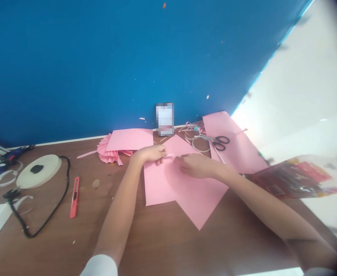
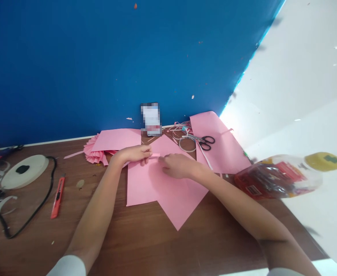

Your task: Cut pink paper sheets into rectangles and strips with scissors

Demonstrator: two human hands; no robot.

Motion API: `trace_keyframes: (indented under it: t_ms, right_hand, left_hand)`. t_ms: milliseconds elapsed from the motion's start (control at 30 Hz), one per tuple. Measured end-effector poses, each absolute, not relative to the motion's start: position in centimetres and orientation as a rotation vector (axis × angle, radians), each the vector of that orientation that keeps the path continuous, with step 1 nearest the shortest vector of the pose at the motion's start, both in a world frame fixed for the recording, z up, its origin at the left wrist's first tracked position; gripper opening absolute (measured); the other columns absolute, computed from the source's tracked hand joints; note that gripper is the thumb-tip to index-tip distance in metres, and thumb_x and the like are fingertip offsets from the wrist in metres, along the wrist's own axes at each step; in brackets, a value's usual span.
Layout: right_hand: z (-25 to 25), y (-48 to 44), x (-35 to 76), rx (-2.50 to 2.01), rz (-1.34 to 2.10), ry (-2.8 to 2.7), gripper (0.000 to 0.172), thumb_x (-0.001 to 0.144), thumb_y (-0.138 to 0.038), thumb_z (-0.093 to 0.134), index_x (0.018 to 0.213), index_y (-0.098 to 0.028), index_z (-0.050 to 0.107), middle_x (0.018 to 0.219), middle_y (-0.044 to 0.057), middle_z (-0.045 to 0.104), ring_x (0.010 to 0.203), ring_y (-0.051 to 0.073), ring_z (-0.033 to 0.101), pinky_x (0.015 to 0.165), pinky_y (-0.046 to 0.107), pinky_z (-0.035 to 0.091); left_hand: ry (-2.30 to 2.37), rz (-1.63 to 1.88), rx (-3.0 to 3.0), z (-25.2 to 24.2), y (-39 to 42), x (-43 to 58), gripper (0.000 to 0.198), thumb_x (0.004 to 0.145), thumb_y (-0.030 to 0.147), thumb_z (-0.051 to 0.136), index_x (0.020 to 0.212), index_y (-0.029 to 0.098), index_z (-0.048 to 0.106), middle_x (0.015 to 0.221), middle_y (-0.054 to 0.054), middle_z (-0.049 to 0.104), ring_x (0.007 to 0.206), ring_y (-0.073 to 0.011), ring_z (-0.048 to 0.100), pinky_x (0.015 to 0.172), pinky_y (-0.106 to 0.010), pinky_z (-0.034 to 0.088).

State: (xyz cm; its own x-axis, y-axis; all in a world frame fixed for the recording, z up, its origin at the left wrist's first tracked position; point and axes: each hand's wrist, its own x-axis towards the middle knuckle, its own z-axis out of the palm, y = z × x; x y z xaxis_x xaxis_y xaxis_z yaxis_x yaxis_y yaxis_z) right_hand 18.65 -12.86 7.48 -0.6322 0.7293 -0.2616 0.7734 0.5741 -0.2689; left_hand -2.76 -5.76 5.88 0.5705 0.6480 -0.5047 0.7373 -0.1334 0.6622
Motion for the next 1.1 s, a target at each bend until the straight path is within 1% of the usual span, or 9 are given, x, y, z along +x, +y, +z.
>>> trace_keyframes:
  t_ms: [67, 133, 433, 500, 600, 700, 867, 1000, 1100]
  right_hand:
    - [6.5, -13.0, 18.4, 1.213, -0.612, 2.731, 0.042, 0.085, -0.022, 0.041, 0.126, -0.018, 0.046, 0.105, 0.013, 0.064, 0.084, 0.024, 0.063, 0.063, 0.029, 0.039]
    - [5.7, -13.1, 18.2, 1.225, -0.572, 2.739, 0.045, 0.085, -0.022, 0.04, 0.129, -0.016, 0.043, 0.102, 0.013, 0.064, 0.081, 0.025, 0.063, 0.062, 0.03, 0.038]
    - [4.9, -13.3, 17.8, 1.258, -0.396, 2.729, 0.046, 0.083, -0.011, 0.036, 0.126, -0.017, 0.049, 0.097, 0.013, 0.065, 0.077, 0.025, 0.064, 0.061, 0.031, 0.038]
    - [5.0, -12.8, 18.1, 1.268, -0.455, 2.735, 0.046, 0.083, -0.012, 0.037, 0.127, -0.018, 0.05, 0.098, 0.013, 0.065, 0.081, 0.025, 0.063, 0.064, 0.031, 0.039]
    - [5.2, -12.0, 18.7, 1.195, -0.707, 2.751, 0.047, 0.082, -0.014, 0.042, 0.128, -0.022, 0.052, 0.102, 0.011, 0.066, 0.088, 0.022, 0.062, 0.068, 0.028, 0.041]
    - [5.8, -11.3, 19.5, 1.146, -0.88, 2.707, 0.053, 0.08, -0.017, 0.046, 0.132, -0.024, 0.049, 0.093, 0.007, 0.065, 0.078, 0.02, 0.06, 0.062, 0.026, 0.04]
    - [7.1, -11.1, 20.4, 1.187, -1.014, 2.57, 0.058, 0.08, -0.028, 0.05, 0.138, -0.025, 0.043, 0.074, 0.002, 0.06, 0.056, 0.014, 0.053, 0.048, 0.022, 0.033]
    - [7.9, -11.1, 20.7, 1.141, -1.076, 2.537, 0.062, 0.081, -0.035, 0.051, 0.141, -0.027, 0.038, 0.073, 0.0, 0.061, 0.056, 0.013, 0.053, 0.047, 0.022, 0.03]
    - [8.3, -11.0, 20.8, 1.119, -1.078, 2.536, 0.065, 0.081, -0.033, 0.051, 0.143, -0.028, 0.034, 0.078, 0.0, 0.063, 0.059, 0.013, 0.054, 0.047, 0.022, 0.031]
  left_hand:
    - [1.141, -0.14, 1.771, 5.6, -5.7, -2.9, 0.015, 0.086, 0.033, 0.041, 0.082, 0.019, 0.044, 0.077, -0.003, 0.065, 0.065, -0.0139, 0.063, 0.057, -0.023, 0.044]
    - [1.154, -0.154, 1.721, 5.1, -5.6, -3.0, 0.015, 0.086, 0.034, 0.043, 0.082, 0.019, 0.043, 0.08, -0.004, 0.065, 0.067, -0.0143, 0.063, 0.055, -0.023, 0.045]
    - [1.194, -0.169, 1.61, 4.0, -5.1, -3.4, 0.017, 0.085, 0.034, 0.043, 0.08, 0.018, 0.043, 0.075, -0.004, 0.061, 0.061, -0.0135, 0.061, 0.056, -0.026, 0.051]
    - [1.201, -0.161, 1.587, 3.9, -5.1, -3.4, 0.017, 0.085, 0.034, 0.044, 0.079, 0.018, 0.043, 0.073, -0.004, 0.06, 0.06, -0.0134, 0.061, 0.057, -0.027, 0.052]
    - [1.197, -0.131, 1.553, 3.8, -5.0, -3.5, 0.017, 0.085, 0.034, 0.046, 0.079, 0.018, 0.043, 0.074, -0.004, 0.06, 0.063, -0.014, 0.063, 0.059, -0.028, 0.053]
    - [1.187, -0.112, 1.535, 3.7, -4.9, -3.7, 0.017, 0.085, 0.034, 0.046, 0.08, 0.018, 0.043, 0.076, -0.005, 0.061, 0.063, -0.014, 0.063, 0.059, -0.028, 0.053]
    - [1.191, -0.101, 1.5, 3.9, -5.0, -3.7, 0.016, 0.085, 0.033, 0.048, 0.082, 0.018, 0.043, 0.076, -0.005, 0.062, 0.064, -0.014, 0.062, 0.06, -0.028, 0.054]
    - [1.188, -0.094, 1.495, 3.9, -5.0, -3.6, 0.016, 0.085, 0.034, 0.048, 0.083, 0.018, 0.043, 0.076, -0.005, 0.062, 0.064, -0.0134, 0.062, 0.059, -0.027, 0.053]
    - [1.172, -0.086, 1.499, 4.1, -5.1, -3.7, 0.016, 0.084, 0.034, 0.048, 0.082, 0.018, 0.044, 0.077, -0.005, 0.062, 0.063, -0.013, 0.061, 0.061, -0.027, 0.053]
